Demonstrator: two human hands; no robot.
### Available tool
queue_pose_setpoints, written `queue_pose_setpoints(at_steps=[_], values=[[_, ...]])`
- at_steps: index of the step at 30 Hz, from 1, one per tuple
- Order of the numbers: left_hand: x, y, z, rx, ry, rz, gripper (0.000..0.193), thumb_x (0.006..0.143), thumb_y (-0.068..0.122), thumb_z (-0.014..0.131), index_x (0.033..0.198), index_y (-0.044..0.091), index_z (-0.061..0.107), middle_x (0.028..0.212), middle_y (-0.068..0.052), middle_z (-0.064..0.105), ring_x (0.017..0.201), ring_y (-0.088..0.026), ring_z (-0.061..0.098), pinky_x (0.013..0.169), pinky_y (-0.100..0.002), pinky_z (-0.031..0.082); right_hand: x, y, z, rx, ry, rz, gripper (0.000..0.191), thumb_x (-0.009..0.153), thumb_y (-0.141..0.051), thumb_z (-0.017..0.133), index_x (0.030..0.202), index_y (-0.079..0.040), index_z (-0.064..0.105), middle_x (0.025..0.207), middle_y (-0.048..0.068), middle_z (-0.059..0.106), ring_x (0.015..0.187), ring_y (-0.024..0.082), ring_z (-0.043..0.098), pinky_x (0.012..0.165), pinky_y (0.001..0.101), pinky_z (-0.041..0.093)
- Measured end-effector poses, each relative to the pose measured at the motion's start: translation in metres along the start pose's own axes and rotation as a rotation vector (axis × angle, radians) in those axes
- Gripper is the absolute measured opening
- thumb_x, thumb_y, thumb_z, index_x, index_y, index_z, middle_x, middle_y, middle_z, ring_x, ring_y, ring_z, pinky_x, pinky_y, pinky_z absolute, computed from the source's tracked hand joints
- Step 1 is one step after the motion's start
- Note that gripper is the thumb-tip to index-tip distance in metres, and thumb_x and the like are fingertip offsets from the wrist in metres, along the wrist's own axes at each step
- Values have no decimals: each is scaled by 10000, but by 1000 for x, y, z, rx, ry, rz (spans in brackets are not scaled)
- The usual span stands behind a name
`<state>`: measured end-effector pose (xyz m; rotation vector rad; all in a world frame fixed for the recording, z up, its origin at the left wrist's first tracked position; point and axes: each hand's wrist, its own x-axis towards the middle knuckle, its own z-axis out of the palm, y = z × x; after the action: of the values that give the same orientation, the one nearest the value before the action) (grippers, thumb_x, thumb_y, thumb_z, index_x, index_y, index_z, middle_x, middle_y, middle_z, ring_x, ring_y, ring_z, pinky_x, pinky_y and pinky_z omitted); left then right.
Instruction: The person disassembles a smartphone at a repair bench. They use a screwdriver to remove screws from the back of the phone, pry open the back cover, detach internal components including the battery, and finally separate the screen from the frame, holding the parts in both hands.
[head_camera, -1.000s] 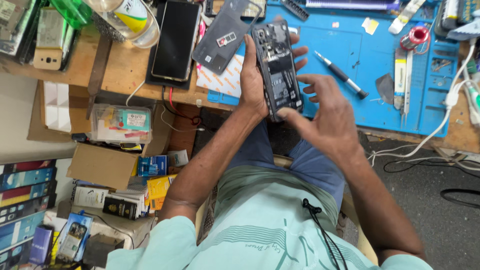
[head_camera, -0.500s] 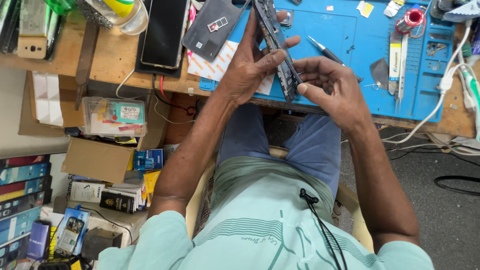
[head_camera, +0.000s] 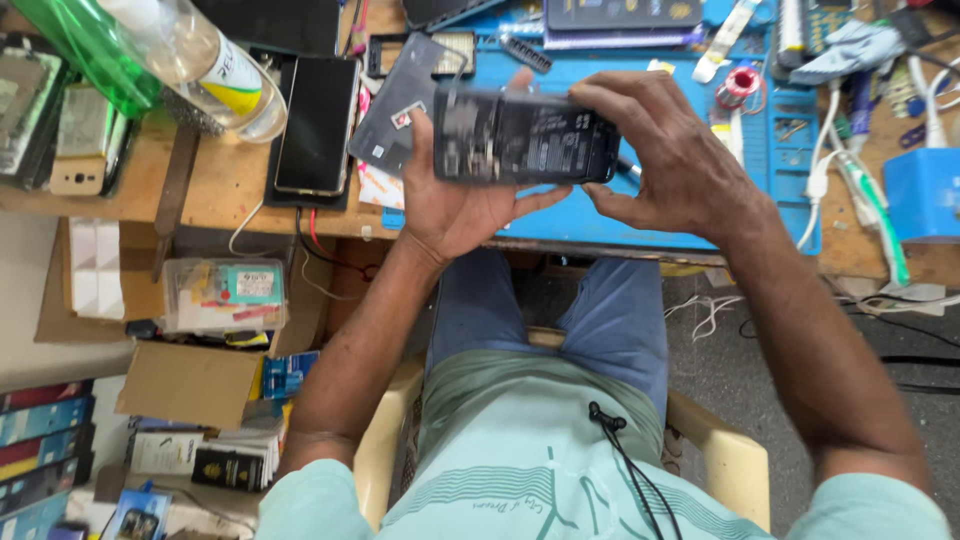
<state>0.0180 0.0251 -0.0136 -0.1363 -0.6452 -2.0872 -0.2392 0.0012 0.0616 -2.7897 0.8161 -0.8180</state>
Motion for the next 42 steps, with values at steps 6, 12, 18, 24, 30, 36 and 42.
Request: queue_pose_setpoints(at_steps=[6,12,18,24,30,36,42], values=[[14,-5,-19,-165,89,-246,885,1042,621,476,1674,74,184,1612,-309,374,1509,-515,396,1313,-596,301,15,18,-9,-85,-176,-169,964,690,-175,872,1527,-93,401,1458,158,536,1366,384,506,1178,490,436],[27,-5,-26,-55,49,-152,789,964,260,545,1663,147,198,1607,-229,378,1435,-515,458,1259,-600,351,24,24,-13,-103,-145,-144,959,728,-173,883,1548,-91,393,1436,169,538,1362,389,505,1160,473,443],[35,-5,-22,41,13,-101,889,876,171,572,1681,126,196,1621,-202,404,1422,-470,492,1207,-559,434,27,25,-8,118,9,-12,826,822,-17,793,1561,-93,432,1322,146,593,1248,304,577,1007,407,561],[39,-8,-26,238,85,-9,950,821,148,635,1679,68,237,1580,-231,432,1453,-392,509,1219,-506,447,32,30,1,232,142,21,687,906,74,707,1536,-96,495,1246,101,636,1197,233,641,923,364,583],[48,-13,-22,596,167,97,995,726,111,606,1665,65,280,1639,-155,397,1394,-233,533,1208,-395,504,35,30,4,260,214,79,615,943,105,650,1509,-108,537,1276,82,656,1229,201,670,957,337,618],[56,-18,-5,879,189,221,1004,777,69,636,1704,176,263,1664,-87,377,1345,-202,502,1201,-354,503,31,11,12,428,346,284,561,972,115,610,1510,19,487,1394,145,628,1074,164,715,866,281,653],[59,-27,-1,1036,196,324,1046,782,-40,652,1692,281,246,1691,-101,192,1625,-207,247,1297,-430,435,27,8,12,693,359,460,502,973,115,622,1462,105,510,1224,197,660,963,160,761,788,256,673]])
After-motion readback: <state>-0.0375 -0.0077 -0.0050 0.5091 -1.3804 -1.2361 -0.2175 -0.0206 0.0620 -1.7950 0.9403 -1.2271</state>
